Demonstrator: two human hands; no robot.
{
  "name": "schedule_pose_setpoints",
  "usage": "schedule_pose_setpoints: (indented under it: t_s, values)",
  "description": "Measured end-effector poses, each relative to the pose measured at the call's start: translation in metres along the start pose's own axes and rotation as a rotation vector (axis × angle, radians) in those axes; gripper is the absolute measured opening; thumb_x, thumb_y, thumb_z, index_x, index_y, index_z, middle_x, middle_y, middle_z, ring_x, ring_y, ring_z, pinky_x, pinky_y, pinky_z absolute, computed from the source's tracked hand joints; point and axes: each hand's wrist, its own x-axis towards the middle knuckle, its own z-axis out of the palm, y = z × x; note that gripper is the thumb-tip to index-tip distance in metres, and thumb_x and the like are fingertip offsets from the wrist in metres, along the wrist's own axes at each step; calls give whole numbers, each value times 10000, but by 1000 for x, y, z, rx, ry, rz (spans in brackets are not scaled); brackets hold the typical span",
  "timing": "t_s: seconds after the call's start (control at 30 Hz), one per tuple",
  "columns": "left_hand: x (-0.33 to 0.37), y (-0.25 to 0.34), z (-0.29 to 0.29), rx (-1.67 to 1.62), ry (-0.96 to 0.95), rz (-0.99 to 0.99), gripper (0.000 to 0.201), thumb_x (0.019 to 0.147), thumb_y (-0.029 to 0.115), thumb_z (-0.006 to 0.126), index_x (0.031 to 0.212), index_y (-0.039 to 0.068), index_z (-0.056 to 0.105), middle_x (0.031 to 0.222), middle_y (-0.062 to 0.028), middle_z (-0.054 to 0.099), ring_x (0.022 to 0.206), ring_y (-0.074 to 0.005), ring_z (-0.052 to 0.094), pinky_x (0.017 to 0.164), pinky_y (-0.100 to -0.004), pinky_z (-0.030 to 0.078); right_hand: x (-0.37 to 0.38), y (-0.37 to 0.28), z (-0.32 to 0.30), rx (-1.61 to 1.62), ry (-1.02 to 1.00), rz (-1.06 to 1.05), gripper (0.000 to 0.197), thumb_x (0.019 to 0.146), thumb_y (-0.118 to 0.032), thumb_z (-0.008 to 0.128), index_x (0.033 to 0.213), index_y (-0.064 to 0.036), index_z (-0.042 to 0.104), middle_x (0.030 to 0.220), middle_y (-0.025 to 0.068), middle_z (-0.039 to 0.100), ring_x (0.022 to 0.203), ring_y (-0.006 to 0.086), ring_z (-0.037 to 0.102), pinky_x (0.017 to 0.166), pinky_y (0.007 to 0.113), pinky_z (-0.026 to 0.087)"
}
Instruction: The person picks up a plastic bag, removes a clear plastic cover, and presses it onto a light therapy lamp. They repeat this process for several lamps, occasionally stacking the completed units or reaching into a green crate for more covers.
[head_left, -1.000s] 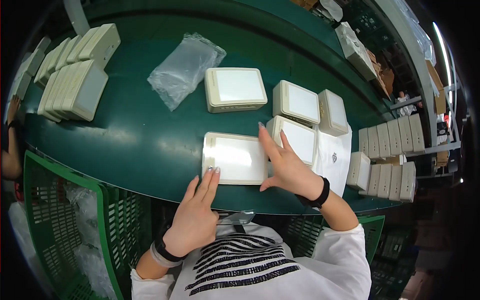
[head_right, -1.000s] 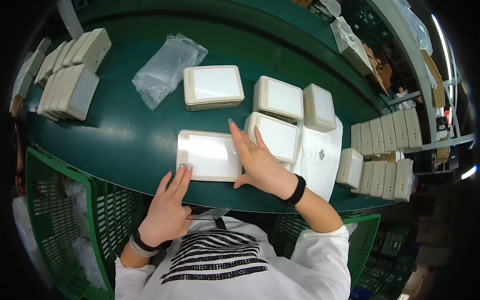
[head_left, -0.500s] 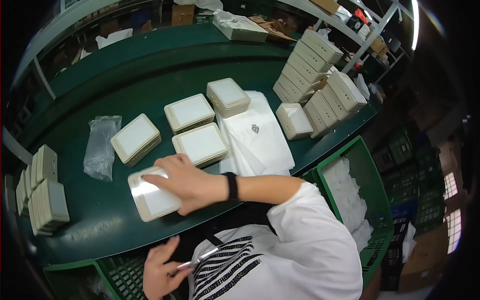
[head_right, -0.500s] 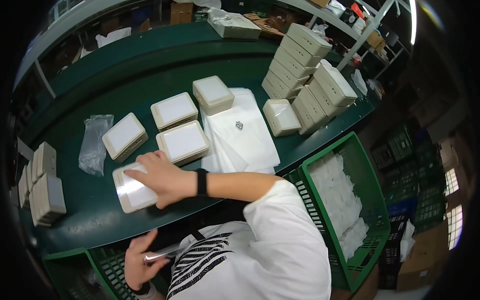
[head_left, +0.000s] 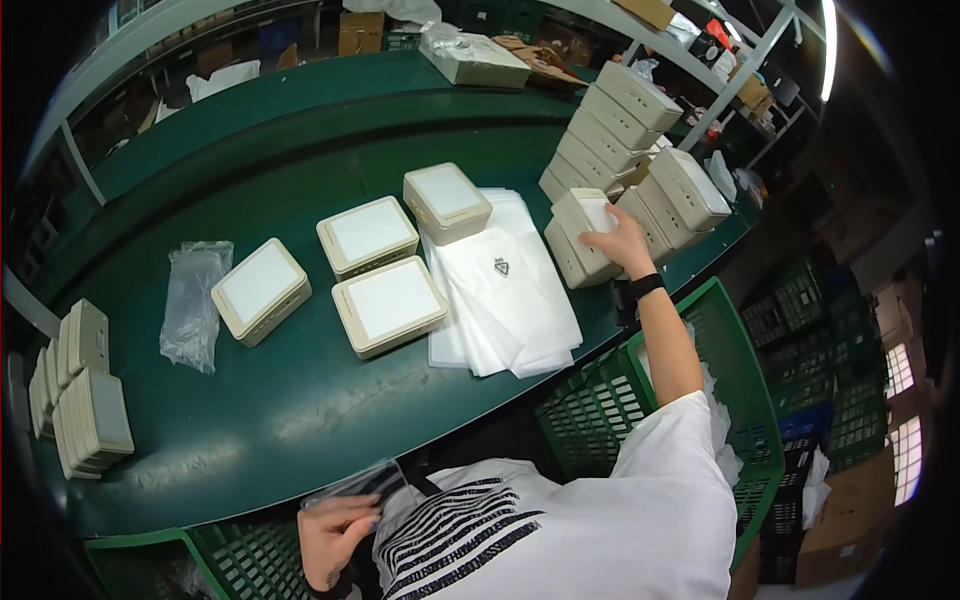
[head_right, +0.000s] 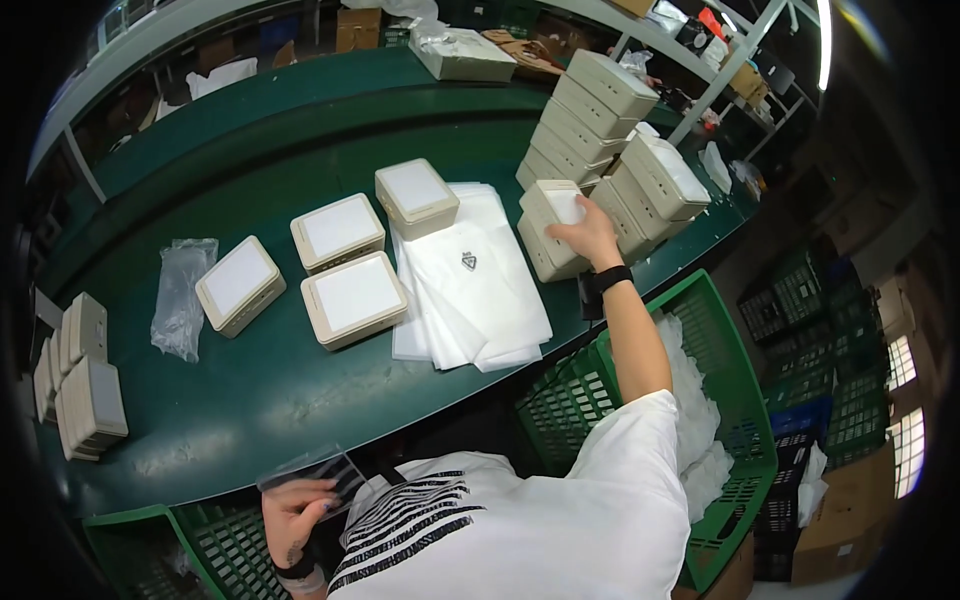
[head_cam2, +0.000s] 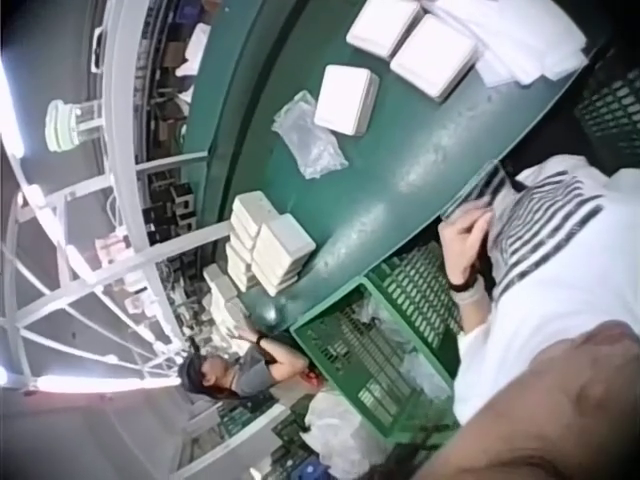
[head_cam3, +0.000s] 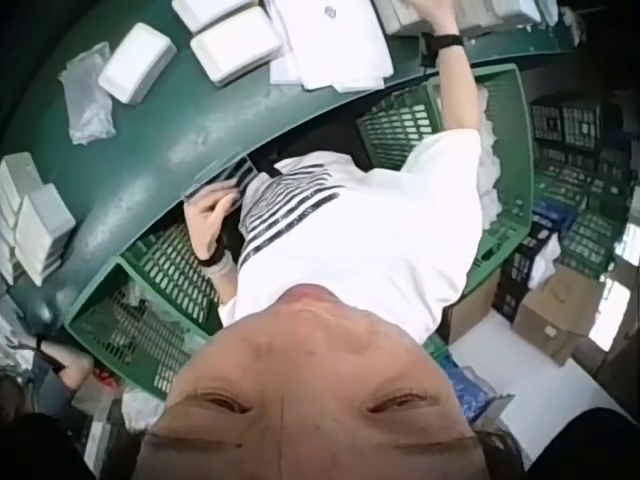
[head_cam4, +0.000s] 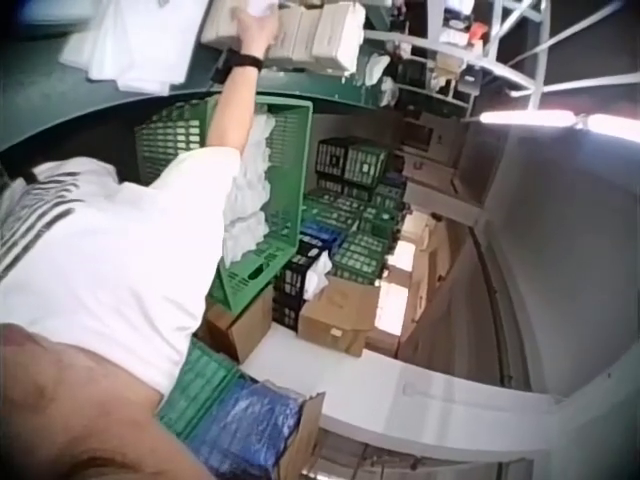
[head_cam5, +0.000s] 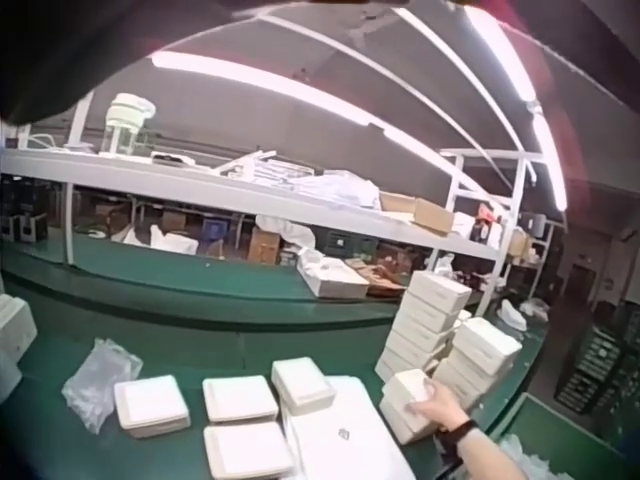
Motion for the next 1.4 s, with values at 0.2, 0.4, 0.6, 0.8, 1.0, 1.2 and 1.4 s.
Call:
schedule_pose_setpoints:
  t_s: [0.2, 0.4, 0.6, 0.8, 1.0, 1.2, 1.4]
  values:
    - [36, 28, 19, -397, 57, -239, 190, 872, 82, 608, 877, -87, 695, 910, -180, 700, 706, -219, 693, 673, -267, 526, -16, -21, 17, -531, 152, -166, 744, 717, -354, 768, 1297, 36, 514, 1231, 267, 574, 1144, 331, 571, 962, 364, 444]
    - [68, 25, 38, -519, 141, -189, 267, 936, 138, 561, 954, -107, 665, 919, -164, 697, 744, -218, 697, 750, -273, 515, -144, -177, 16, 460, -752, -523, 864, 781, -204, 760, 1469, -25, 269, 1355, 174, 513, 1248, 285, 501, 1056, 402, 367]
    - [82, 32, 64, -129, 264, 148, 265, 929, 183, 582, 1039, -41, 671, 1008, -165, 683, 876, -258, 688, 766, -313, 504, -215, -206, 59, 513, -714, -773, 1147, 678, -249, 839, 1501, -9, 77, 1451, 248, 239, 1360, 380, 276, 1104, 416, 292]
    - [95, 32, 59, 282, 233, 434, 344, 866, 294, 657, 1026, -9, 684, 1070, -187, 658, 961, -332, 648, 773, -364, 503, -171, -201, 61, 463, -854, -868, 1137, 629, -245, 827, 1498, -9, 131, 1454, 247, 204, 1358, 412, 252, 1119, 428, 266]
    - [120, 47, 17, 686, -48, -46, 529, 790, 379, 715, 1173, 29, 611, 1141, -175, 624, 1023, -302, 614, 848, -380, 494, -57, -201, 80, 166, -771, -1152, 1042, 573, -214, 809, 1470, -80, 295, 1437, 215, 280, 1334, 395, 323, 1108, 414, 305]
    - [156, 34, -7, 592, 90, -152, 723, 720, 323, 788, 1322, 54, 493, 1179, -182, 595, 1057, -304, 599, 872, -374, 486, -42, -211, 93, 102, -1003, -1151, 907, 569, -160, 784, 1390, -35, 419, 1423, 219, 303, 1314, 383, 357, 1079, 358, 369]
    - [210, 16, -18, 495, -11, 122, 1067, 589, 280, 880, 1462, 69, 305, 1300, -203, 532, 1122, -311, 576, 959, -368, 464, -41, -207, 104, 121, -1023, -1125, 928, 559, -138, 806, 1403, -87, 424, 1426, 177, 310, 1312, 353, 370, 1088, 375, 357]
